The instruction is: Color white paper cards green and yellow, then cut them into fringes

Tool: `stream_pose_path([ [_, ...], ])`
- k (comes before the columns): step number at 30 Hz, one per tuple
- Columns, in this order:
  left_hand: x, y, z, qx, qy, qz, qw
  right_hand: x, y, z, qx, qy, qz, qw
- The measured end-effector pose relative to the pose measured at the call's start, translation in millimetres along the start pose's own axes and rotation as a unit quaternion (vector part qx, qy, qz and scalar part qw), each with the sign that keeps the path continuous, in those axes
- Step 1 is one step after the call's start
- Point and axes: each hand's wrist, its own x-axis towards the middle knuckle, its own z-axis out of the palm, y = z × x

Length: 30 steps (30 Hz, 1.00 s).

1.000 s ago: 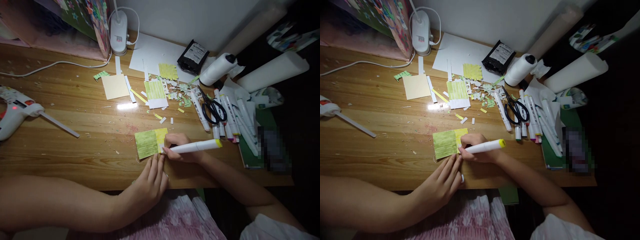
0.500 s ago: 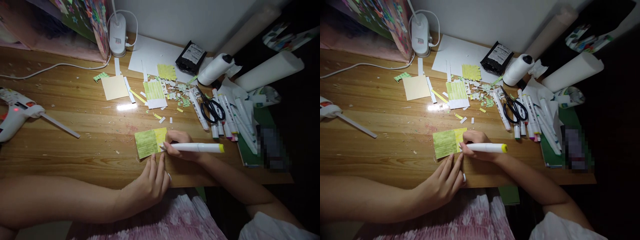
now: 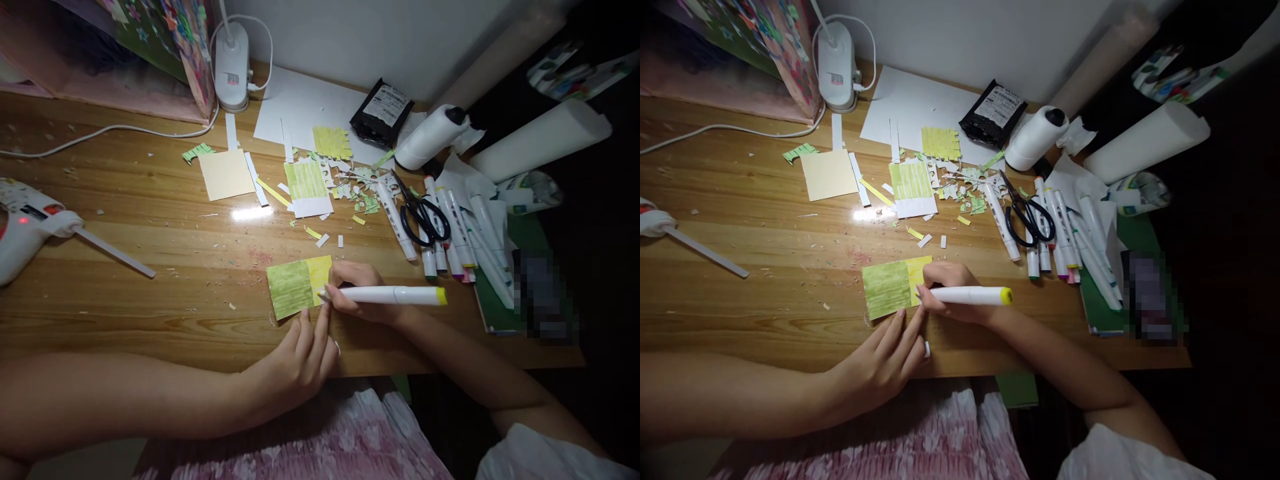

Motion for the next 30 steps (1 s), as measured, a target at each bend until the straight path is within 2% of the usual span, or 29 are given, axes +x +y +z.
stream_pose_path([
  [5,2,-2,-2.0,0.017,-0.005,0.014,1.000,2,-1,-1,-0.003,0.010,0.022,1.000],
  [9,1,-1,-2.9,0.021,-0.011,0.013,1.000,3,-1,-1,-0.002,-0.022,0.007,1.000],
  [12,1,-1,-1.9,0.023,-0.002,0.015,1.000,4,-1,-1,-0.002,0.002,0.030,1.000],
  [15,0,-1,-0.1,0.025,-0.002,0.018,1.000,4,-2,0,-0.008,-0.014,0.009,1.000],
  [21,-2,-1,1.8,0.002,-0.015,0.018,1.000,1,-2,0,-0.004,0.015,0.016,1.000],
  [23,-2,-2,1.5,-0.007,-0.015,0.007,1.000,0,-2,-5,0.028,0.049,0.051,0.997],
  [26,-2,-3,1.0,-0.028,-0.018,-0.028,0.999,-1,-3,-15,0.096,0.155,0.115,0.976],
  [28,-1,-5,0.8,-0.042,-0.030,-0.056,0.997,0,-5,-22,0.108,0.212,0.134,0.962],
  [30,0,-6,0.5,-0.048,-0.047,-0.072,0.995,0,-9,-26,0.100,0.238,0.156,0.953],
])
